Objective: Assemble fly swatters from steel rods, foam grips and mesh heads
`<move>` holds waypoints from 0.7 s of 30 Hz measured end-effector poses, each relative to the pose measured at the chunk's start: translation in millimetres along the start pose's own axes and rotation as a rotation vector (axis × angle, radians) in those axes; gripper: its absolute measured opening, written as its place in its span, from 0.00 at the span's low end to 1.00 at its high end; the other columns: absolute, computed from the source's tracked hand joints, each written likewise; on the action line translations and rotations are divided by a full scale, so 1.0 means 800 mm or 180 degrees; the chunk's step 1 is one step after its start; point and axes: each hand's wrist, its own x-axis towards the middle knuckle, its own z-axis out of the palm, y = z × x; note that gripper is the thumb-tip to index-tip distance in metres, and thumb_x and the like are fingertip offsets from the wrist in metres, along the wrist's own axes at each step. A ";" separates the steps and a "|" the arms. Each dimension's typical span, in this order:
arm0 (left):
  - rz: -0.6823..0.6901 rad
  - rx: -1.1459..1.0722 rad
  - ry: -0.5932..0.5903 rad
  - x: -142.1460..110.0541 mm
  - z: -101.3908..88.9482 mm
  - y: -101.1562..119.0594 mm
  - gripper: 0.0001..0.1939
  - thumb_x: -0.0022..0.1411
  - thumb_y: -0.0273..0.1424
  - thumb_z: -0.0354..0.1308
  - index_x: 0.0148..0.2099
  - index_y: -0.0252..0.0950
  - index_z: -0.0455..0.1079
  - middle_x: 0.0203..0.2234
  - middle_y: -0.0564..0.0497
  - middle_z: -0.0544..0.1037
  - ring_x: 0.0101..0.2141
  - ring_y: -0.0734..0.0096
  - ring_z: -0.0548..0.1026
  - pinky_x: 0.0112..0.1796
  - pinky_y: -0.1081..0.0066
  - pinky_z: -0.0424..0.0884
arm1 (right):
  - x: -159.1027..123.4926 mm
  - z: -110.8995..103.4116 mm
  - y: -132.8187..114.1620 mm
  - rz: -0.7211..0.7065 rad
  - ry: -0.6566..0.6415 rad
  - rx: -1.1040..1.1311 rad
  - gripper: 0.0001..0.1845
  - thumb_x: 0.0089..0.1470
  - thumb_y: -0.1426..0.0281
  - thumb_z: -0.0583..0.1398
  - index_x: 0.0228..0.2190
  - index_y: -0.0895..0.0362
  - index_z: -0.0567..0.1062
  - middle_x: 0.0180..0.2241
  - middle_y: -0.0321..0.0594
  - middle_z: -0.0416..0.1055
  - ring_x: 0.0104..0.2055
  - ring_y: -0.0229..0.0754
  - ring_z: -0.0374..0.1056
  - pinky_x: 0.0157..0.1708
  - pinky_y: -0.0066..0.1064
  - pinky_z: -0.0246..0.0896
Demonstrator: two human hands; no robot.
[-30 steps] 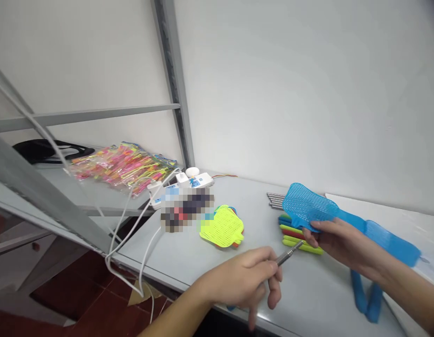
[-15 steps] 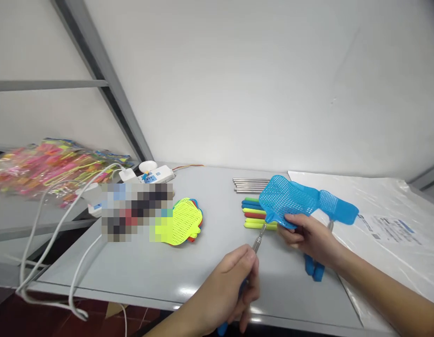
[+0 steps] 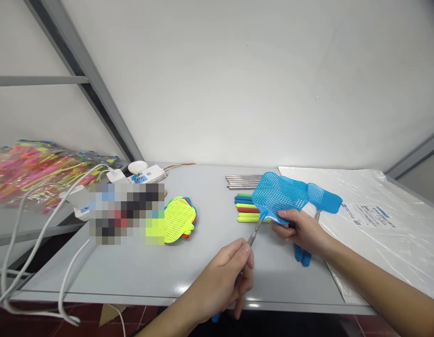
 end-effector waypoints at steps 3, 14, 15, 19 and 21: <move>-0.0037 0.0022 -0.0017 0.000 0.000 0.000 0.18 0.70 0.48 0.43 0.36 0.39 0.58 0.14 0.64 0.60 0.09 0.85 0.49 0.13 0.80 0.61 | -0.001 -0.005 0.002 -0.0010 0.0012 -0.0229 0.27 0.58 0.52 0.52 0.16 0.52 0.52 0.16 0.28 0.42 0.19 0.35 0.36 0.22 0.32 0.34; -0.0013 0.0034 -0.0220 -0.003 -0.002 -0.002 0.16 0.71 0.44 0.43 0.37 0.39 0.59 0.11 0.66 0.55 0.08 0.84 0.49 0.15 0.80 0.63 | -0.009 -0.019 0.002 -0.0104 -0.0147 -0.0492 0.27 0.59 0.51 0.54 0.17 0.53 0.56 0.17 0.29 0.46 0.19 0.34 0.40 0.23 0.33 0.36; -0.0009 0.0039 -0.0220 -0.003 -0.002 -0.002 0.16 0.71 0.45 0.43 0.37 0.39 0.59 0.11 0.66 0.55 0.08 0.84 0.49 0.15 0.79 0.64 | -0.009 -0.015 0.000 -0.0131 -0.0176 -0.0434 0.28 0.59 0.50 0.53 0.16 0.53 0.54 0.16 0.29 0.45 0.19 0.34 0.39 0.22 0.33 0.35; 0.0047 0.0029 -0.0227 -0.002 -0.003 -0.003 0.16 0.70 0.46 0.44 0.37 0.39 0.59 0.11 0.67 0.54 0.08 0.83 0.49 0.16 0.79 0.64 | -0.007 0.000 -0.005 -0.0205 -0.0023 -0.0332 0.31 0.60 0.45 0.48 0.16 0.53 0.53 0.14 0.28 0.43 0.17 0.34 0.37 0.21 0.32 0.32; -0.0009 0.0089 -0.0198 -0.003 -0.003 -0.003 0.17 0.70 0.46 0.43 0.37 0.39 0.59 0.11 0.67 0.54 0.08 0.83 0.49 0.15 0.79 0.64 | -0.009 0.004 -0.005 -0.0151 0.0106 -0.0321 0.30 0.60 0.47 0.51 0.17 0.53 0.53 0.15 0.28 0.43 0.18 0.33 0.38 0.21 0.31 0.33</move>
